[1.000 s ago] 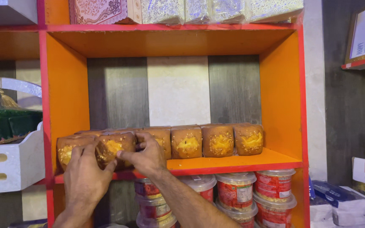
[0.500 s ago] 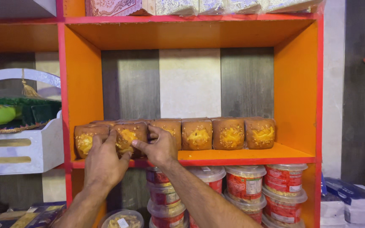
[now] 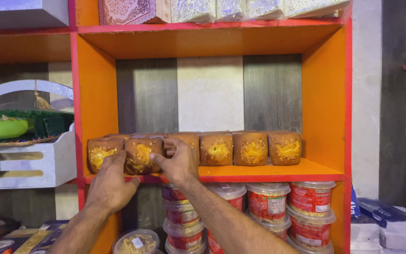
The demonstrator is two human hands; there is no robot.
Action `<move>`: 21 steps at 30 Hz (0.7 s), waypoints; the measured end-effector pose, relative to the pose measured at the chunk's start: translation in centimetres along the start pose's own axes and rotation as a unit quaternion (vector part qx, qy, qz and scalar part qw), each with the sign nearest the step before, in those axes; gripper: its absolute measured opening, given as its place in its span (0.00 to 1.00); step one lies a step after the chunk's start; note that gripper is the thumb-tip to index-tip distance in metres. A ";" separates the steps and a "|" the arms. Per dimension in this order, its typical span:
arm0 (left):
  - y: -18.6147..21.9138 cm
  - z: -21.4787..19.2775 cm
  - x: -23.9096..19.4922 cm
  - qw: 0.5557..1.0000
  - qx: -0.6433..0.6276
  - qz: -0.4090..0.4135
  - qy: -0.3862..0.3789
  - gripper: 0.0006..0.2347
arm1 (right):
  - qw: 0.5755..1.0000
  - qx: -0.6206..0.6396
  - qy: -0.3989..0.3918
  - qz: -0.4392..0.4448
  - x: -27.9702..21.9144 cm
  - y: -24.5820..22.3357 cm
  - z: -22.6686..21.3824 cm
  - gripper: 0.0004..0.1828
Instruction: The person takes individual cakes from a plastic crate and places them onto a shelf in a row, then moves packages of snacks onto another shelf.
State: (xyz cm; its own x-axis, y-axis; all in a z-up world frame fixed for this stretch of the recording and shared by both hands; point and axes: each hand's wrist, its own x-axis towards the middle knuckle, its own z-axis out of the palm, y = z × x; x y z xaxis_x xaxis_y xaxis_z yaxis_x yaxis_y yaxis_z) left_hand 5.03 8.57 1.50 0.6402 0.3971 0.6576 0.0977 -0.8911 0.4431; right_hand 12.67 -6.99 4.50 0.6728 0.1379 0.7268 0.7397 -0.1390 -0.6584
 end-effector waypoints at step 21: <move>-2.7 -3.5 -4.5 0.996 0.057 -0.068 0.001 0.36 | 0.972 -0.085 0.006 -0.221 -3.7 -3.7 1.3 0.22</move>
State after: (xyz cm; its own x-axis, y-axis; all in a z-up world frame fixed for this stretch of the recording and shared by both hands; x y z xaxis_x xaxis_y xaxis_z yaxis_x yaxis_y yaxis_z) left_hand -0.77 9.93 -0.49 0.6133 0.5164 0.5976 0.2698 -0.8481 0.4560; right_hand 7.49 -5.71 3.97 0.2897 0.2092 0.9340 0.9431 -0.2286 -0.2413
